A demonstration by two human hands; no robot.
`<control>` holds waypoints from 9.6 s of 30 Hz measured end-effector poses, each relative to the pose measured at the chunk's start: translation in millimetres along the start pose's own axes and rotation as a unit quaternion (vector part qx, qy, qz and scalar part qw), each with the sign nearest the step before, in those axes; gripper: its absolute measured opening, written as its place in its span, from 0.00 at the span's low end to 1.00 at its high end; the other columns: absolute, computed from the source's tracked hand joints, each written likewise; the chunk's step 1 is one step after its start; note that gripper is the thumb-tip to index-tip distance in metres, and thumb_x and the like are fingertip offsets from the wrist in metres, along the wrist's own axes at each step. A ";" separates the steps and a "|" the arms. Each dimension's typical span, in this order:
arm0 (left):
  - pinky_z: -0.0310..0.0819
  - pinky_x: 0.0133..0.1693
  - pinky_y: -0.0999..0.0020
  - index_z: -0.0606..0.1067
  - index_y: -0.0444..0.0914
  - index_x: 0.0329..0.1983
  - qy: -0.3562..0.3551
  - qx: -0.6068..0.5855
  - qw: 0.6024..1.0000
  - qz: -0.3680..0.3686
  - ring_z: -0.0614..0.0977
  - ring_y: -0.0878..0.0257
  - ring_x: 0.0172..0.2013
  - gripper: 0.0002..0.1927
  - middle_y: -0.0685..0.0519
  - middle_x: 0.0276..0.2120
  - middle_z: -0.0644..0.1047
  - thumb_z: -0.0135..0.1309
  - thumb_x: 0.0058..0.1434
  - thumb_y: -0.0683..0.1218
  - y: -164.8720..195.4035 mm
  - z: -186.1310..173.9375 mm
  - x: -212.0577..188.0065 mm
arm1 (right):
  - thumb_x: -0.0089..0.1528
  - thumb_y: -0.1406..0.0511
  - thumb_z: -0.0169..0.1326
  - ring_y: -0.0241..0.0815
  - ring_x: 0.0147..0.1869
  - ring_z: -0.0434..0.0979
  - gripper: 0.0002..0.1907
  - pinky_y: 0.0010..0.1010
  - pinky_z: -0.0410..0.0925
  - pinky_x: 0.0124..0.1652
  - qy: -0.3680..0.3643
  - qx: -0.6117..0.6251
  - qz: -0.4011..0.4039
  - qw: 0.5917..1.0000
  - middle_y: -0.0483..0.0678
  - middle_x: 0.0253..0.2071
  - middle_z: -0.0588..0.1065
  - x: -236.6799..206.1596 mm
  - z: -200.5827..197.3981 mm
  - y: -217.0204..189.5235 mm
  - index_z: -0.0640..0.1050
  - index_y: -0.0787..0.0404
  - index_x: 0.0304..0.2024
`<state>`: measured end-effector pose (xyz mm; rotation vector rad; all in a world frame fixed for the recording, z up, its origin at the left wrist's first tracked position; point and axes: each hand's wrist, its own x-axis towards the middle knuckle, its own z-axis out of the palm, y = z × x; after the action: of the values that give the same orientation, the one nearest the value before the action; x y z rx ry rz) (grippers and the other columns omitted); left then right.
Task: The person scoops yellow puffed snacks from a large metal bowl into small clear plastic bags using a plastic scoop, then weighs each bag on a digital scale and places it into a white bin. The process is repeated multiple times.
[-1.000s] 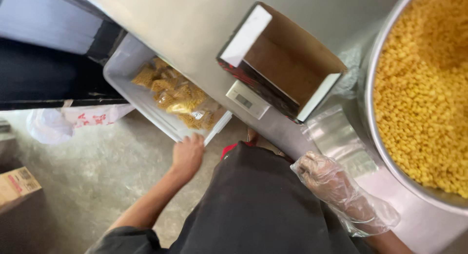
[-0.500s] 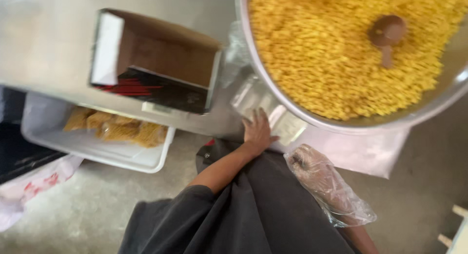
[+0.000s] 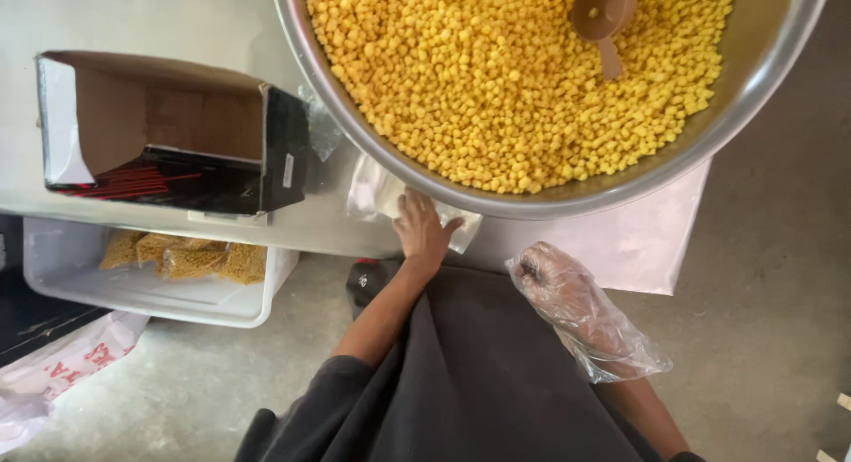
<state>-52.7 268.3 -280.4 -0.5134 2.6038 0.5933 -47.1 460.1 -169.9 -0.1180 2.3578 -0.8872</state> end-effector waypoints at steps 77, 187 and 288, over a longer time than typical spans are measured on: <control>0.72 0.38 0.46 0.70 0.34 0.37 0.188 -0.184 0.951 0.165 0.78 0.40 0.36 0.06 0.39 0.33 0.76 0.52 0.67 0.42 -12.8 2.6 -111.6 | 0.62 0.63 0.58 0.61 0.33 0.77 0.10 0.52 0.69 0.32 0.131 -0.117 -0.266 0.948 0.57 0.28 0.74 20.3 71.9 3.8 0.72 0.63 0.35; 0.72 0.53 0.49 0.60 0.29 0.66 0.119 -0.048 0.943 0.308 0.74 0.42 0.57 0.51 0.36 0.56 0.71 0.71 0.47 0.58 149.3 -194.1 163.5 | 0.68 0.57 0.45 0.32 0.26 0.66 0.29 0.28 0.70 0.25 -0.036 0.214 -0.073 0.974 0.42 0.31 0.71 200.3 -240.6 -55.1 0.63 0.52 0.72; 0.72 0.53 0.49 0.60 0.31 0.65 0.100 -0.078 0.933 0.338 0.73 0.40 0.57 0.47 0.37 0.55 0.71 0.70 0.49 0.54 118.3 -190.9 151.0 | 0.69 0.49 0.41 0.38 0.21 0.65 0.28 0.30 0.64 0.21 0.016 0.056 0.054 0.997 0.44 0.18 0.64 146.1 -243.4 -85.7 0.78 0.64 0.32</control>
<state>-291.5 238.1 -156.7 0.3309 2.9247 1.0082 -315.6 491.1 -48.0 0.0697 2.3146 -0.9721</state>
